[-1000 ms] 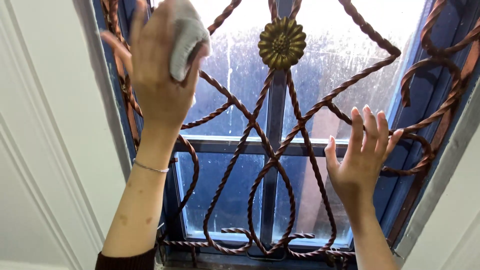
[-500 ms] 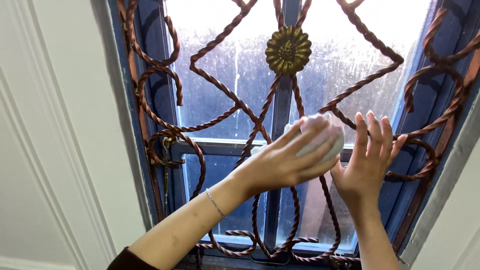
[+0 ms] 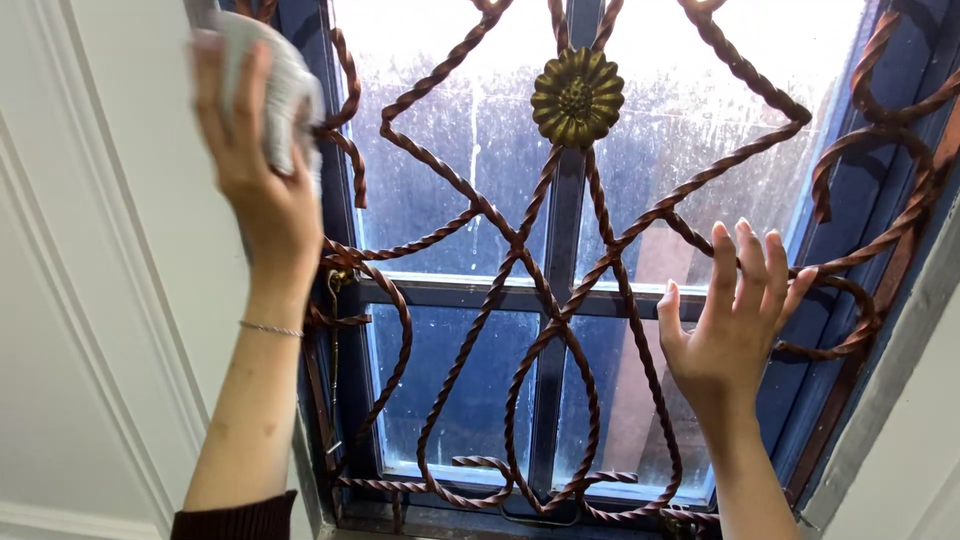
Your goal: Cleaning a window featuring a decorative metal grate using a cloth.
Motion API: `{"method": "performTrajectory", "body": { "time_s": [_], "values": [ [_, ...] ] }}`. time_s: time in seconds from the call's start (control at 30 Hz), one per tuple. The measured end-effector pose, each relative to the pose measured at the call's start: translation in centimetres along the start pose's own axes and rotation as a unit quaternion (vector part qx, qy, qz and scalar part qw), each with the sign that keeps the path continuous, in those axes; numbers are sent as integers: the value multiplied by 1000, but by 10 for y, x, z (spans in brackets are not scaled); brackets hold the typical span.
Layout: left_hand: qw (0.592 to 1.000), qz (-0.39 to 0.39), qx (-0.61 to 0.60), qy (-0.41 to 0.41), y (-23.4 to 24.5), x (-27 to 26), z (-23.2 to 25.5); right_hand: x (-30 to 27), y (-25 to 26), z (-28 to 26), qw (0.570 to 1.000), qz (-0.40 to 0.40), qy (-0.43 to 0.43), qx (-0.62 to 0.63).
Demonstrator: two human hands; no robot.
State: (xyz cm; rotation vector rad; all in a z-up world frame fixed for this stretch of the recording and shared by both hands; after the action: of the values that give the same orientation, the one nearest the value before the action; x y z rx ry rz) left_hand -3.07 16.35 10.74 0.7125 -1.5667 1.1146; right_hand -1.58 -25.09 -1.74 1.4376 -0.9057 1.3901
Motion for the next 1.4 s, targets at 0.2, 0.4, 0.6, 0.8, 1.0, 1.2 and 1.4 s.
{"method": "performTrajectory", "body": {
  "time_s": [0.2, 0.4, 0.6, 0.8, 1.0, 1.2, 1.4],
  "values": [
    [985, -136, -71, -84, -44, -60, 79, -1, 1, 0, 1000, -15, -10, 1],
    [975, -108, -99, -169, -32, -74, 97, -2, -1, 3, 1000, -24, -11, -6],
    [995, -53, -72, -48, -2, -44, 18, -2, -2, 5, 999, -33, -19, -7],
    [996, -6, -83, -8, 5, -40, 31, -4, -3, 5, 1000, -24, -13, -12],
    [963, -126, -184, -150, -19, -73, 117, -2, -2, 5, 1000, -19, -9, -20],
    [950, -101, -212, -206, -45, -109, 173, 5, 8, -5, 1000, 3, -9, 18],
    [963, -126, -65, -229, -63, -116, 174, 1, 8, -8, 999, 18, -28, 39]
  ]
}}
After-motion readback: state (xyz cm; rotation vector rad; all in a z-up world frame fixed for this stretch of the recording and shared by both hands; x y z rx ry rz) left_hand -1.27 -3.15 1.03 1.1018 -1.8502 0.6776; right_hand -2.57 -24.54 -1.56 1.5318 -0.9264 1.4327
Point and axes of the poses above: each hand's wrist, its own x-axis towards the middle knuckle, its own y-axis out of the back of the hand, z = x × y, the point moved 4 cm from there along x, towards the middle knuckle, and after that the axes turned 4 degrees about y, right-handed, at the moved point
